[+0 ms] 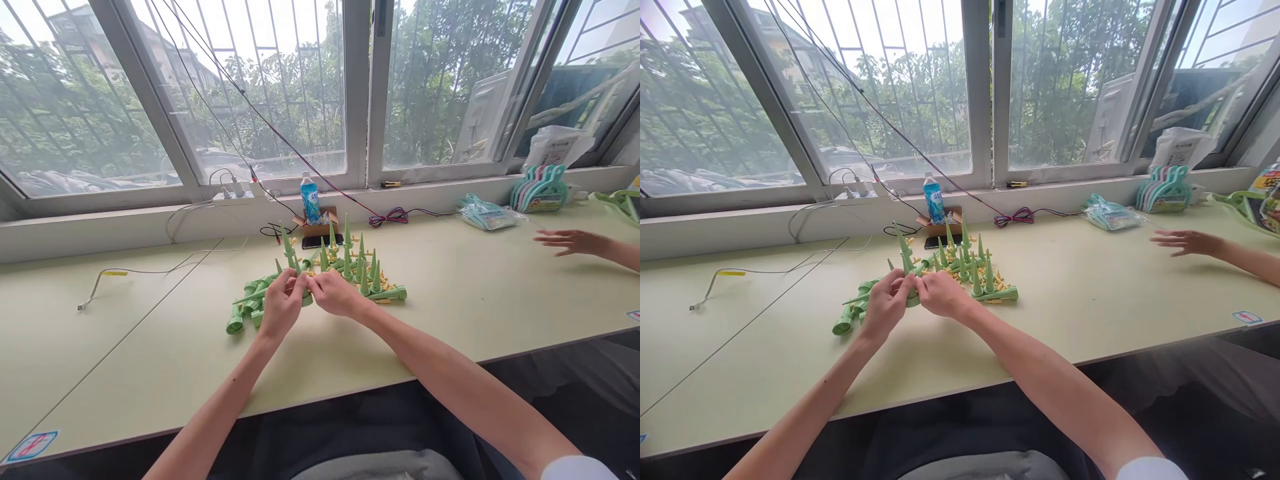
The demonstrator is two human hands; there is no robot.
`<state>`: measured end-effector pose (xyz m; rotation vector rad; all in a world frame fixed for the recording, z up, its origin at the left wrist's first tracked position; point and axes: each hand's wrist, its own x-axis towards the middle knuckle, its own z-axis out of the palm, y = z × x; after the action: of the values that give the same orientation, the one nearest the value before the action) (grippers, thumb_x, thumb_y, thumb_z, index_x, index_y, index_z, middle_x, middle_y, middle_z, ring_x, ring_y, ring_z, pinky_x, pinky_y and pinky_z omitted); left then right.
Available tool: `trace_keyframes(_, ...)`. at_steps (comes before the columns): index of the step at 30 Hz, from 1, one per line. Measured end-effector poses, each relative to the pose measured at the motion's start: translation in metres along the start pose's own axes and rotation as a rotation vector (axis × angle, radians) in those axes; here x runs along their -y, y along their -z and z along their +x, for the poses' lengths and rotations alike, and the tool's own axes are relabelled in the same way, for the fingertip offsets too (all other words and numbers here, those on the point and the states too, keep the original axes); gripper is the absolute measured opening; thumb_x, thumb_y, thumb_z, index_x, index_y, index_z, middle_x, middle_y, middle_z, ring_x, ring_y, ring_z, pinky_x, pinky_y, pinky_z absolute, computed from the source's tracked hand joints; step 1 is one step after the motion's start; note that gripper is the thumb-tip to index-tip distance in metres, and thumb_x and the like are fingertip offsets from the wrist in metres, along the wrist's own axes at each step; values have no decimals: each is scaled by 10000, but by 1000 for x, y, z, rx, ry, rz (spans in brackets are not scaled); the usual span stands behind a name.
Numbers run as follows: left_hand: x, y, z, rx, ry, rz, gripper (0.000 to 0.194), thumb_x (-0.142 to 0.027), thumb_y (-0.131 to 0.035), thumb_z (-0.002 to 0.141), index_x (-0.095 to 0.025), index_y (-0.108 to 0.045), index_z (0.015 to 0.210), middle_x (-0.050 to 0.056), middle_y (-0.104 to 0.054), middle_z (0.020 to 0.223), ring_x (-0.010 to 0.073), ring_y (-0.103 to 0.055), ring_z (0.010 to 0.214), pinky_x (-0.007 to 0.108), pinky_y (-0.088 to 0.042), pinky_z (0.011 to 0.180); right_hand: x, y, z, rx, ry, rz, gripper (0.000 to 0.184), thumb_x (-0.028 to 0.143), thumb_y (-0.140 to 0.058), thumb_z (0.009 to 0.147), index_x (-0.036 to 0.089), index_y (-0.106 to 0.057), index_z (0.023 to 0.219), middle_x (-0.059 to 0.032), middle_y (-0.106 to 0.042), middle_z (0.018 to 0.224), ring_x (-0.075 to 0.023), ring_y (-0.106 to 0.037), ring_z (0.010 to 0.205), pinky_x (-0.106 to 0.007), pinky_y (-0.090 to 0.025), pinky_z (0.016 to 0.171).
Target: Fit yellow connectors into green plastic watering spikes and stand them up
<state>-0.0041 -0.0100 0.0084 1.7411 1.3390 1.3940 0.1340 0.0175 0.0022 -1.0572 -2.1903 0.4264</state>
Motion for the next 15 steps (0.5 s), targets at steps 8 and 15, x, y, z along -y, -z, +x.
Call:
trace_keyframes(8,1,0,1,3,34,-59,331,-462,-571,848,-196,-437,703,-64,-448,527,39,-305,371,174,-248,327,-1,-2,0,-27,21,6,455,255,-332,989,171,-352,542,38,-358,484,-80,-263,482,-253,-290,624)
trace_keyframes(15,-2,0,0,2,67,-84,313,-445,-575,842,-191,-448,711,-62,-463,521,39,-318,367,172,-249,324,0,-1,0,-14,11,-24,459,244,-340,988,162,-411,542,36,-375,496,-81,-284,495,-250,-286,616)
